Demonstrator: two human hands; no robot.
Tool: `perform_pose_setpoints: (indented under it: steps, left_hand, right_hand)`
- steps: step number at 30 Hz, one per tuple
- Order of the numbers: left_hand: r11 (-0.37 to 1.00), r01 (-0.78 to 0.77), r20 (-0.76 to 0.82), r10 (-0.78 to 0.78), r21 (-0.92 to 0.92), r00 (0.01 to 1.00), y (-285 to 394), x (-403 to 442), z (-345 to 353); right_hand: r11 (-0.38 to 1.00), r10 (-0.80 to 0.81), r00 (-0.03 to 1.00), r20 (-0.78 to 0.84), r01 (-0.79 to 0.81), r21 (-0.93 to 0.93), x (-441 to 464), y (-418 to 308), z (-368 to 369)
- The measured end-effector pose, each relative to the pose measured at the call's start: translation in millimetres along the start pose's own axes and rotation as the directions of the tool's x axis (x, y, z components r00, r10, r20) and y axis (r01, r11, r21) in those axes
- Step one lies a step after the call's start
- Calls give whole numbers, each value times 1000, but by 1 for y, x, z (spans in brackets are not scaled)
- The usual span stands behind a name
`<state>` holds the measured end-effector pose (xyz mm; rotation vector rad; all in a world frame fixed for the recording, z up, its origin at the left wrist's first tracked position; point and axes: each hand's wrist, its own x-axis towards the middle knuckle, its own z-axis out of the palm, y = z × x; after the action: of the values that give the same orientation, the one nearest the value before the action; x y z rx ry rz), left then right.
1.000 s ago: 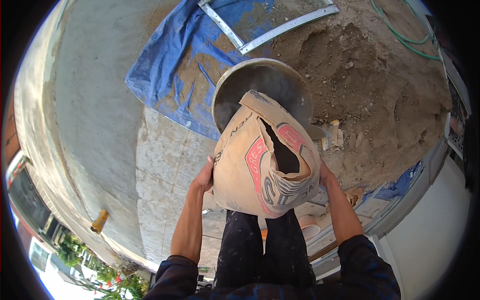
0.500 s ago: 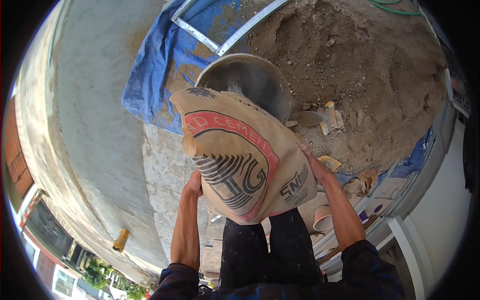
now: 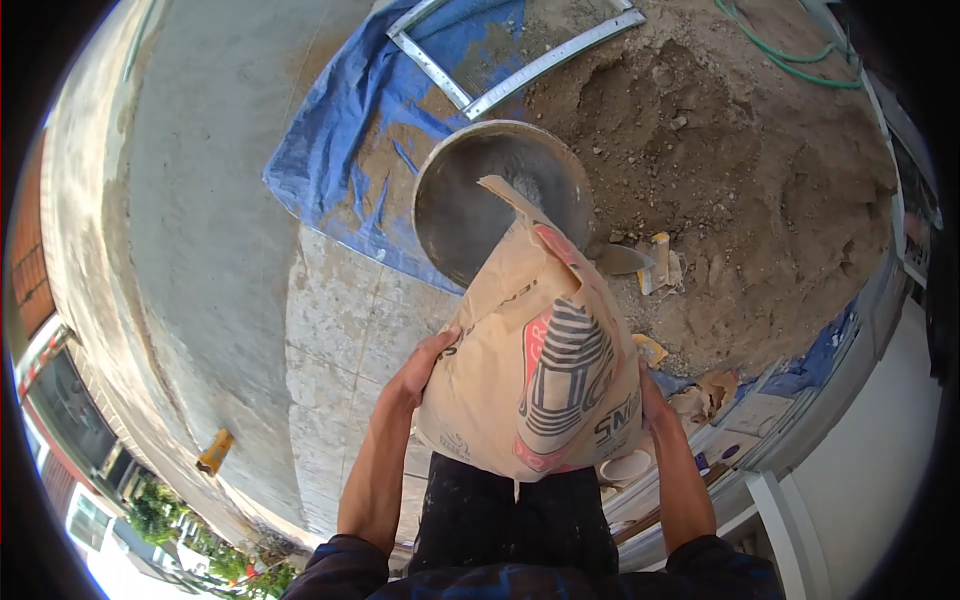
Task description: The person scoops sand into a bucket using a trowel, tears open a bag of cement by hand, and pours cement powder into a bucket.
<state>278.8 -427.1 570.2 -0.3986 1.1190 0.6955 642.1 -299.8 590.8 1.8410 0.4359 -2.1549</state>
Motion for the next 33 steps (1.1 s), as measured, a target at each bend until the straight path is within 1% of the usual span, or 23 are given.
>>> perform_pose_setpoints:
  steps: [2, 6, 8, 11, 15, 17, 20, 21, 23, 24, 26, 30, 33]
  left_hand:
    - [999, 35, -26, -36, -30, 999, -2, 6, 5]
    - [997, 45, -1, -45, -70, 999, -6, 9, 11]
    - [999, 9, -68, -11, -36, 998, -5, 4, 15]
    - [996, -12, -97, 4, -85, 995, -11, 3, 12]
    - [995, -42, -137, 28, -95, 990, -20, -2, 5]
    - [992, -66, -170, 48, -105, 984, -27, -1, -1]
    - [992, -81, -200, 59, -100, 978, -28, -5, -4]
    - [991, -77, -203, 54, -106, 978, -29, -9, -3]
    - [989, -58, -234, 25, -135, 972, -26, -16, 0]
    - [989, -58, -232, 25, -135, 972, -27, -19, 1]
    - [986, -92, -284, 50, -137, 957, -29, -26, 4]
    - [975, -135, -267, 85, -176, 960, -43, -28, 1]
    - [974, -126, -305, 64, -187, 950, -46, -29, 0]
  right_hand:
    - [992, 43, 999, 31, -47, 114, -4, -1, -8]
    - [997, 35, 999, -1, -35, 75, -7, -11, -16]
    - [998, 25, 998, 56, -28, 54, 1, -10, -27]
    - [999, 40, 995, 92, -42, 13, 6, -16, -29]
    - [998, 63, 993, 96, -60, -31, 18, -18, -30]
    - [998, 36, 996, 82, -32, -52, 27, -17, -29]
    - [999, 42, 989, 140, -40, -15, 38, -12, -32]
    - [999, 50, 989, 140, -48, -18, 37, -13, -29]
    - [997, 59, 995, 83, -55, -52, 35, -17, -24]
    - [997, 59, 995, 81, -55, -51, 33, -18, -23]
    - [996, 53, 995, 89, -47, -76, 33, -22, -19]
    - [993, 100, 993, 70, -95, -63, 28, -32, -9]
    - [995, 80, 992, 98, -73, -69, 25, -35, -2]
